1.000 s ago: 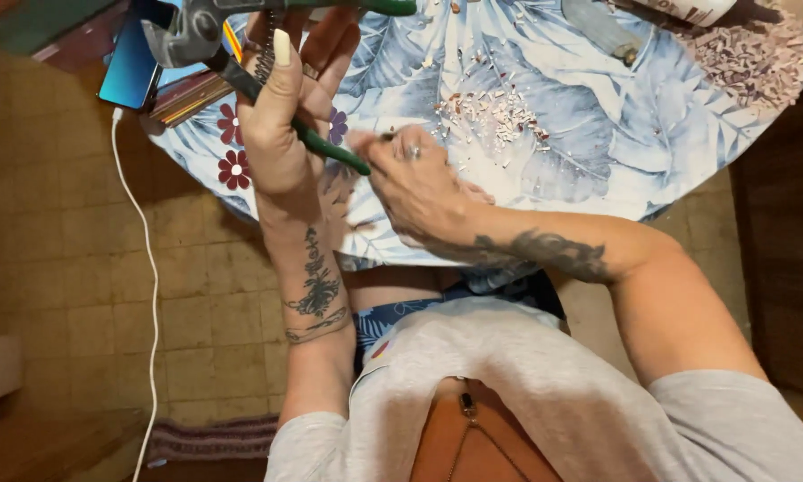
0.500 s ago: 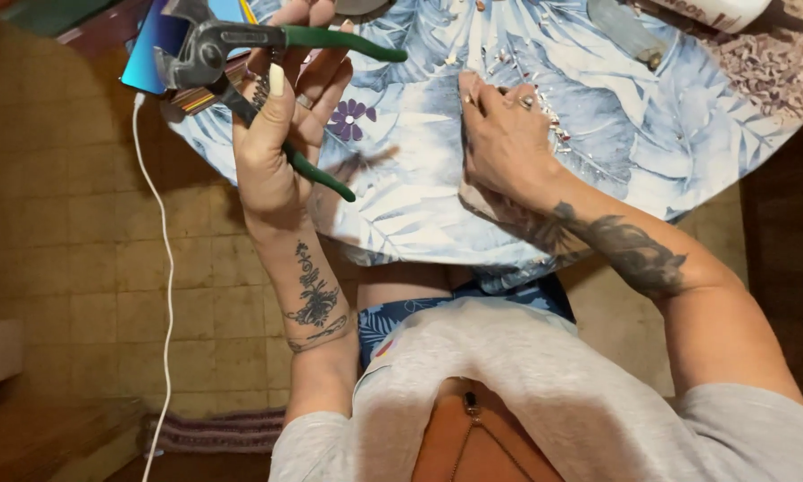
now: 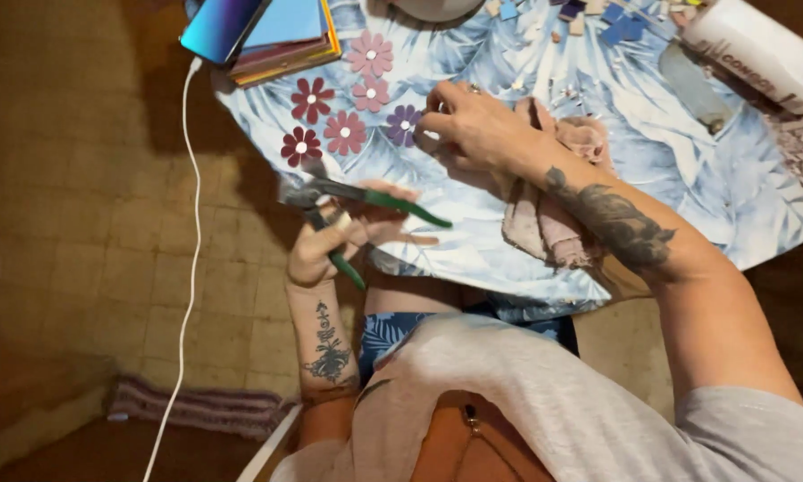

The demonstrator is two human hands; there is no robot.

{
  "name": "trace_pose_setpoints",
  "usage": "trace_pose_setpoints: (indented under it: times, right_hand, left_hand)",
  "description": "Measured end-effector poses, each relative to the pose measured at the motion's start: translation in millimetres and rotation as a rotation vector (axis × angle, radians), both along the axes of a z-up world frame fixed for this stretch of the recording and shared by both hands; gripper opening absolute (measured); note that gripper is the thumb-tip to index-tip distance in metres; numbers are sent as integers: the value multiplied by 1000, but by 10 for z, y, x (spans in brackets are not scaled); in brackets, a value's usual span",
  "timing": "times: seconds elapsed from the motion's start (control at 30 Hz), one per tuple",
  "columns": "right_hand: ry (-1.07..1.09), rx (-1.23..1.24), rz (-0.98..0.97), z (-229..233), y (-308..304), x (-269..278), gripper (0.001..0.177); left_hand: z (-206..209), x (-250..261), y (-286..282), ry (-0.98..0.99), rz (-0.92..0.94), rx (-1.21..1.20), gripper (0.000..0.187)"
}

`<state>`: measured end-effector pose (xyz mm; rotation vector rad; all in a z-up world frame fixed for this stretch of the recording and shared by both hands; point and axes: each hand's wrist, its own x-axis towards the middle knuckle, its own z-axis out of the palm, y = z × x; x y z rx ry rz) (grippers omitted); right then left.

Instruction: The person uses tile nippers to cut small pieces of tile and then carefully arranges them on a table to create a mosaic pattern.

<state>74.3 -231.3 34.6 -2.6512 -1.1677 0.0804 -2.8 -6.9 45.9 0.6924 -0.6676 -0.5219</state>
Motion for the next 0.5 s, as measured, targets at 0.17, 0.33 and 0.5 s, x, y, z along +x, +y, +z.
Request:
trace_pose_setpoints:
  times: [0.17,0.33,0.5]
  right_hand:
    - [-44,-43,5,-128,-43,109,27]
    - [20,-39,-41,-139,-51,145,25]
    - [188,-118,-85,-38,-74,189,29]
  left_hand:
    - [-265,-17,19,47,-275,0,41]
    - [-330,83,-44,0,-376,-46,35]
    - [-567,129,-71,57,-347,53,41]
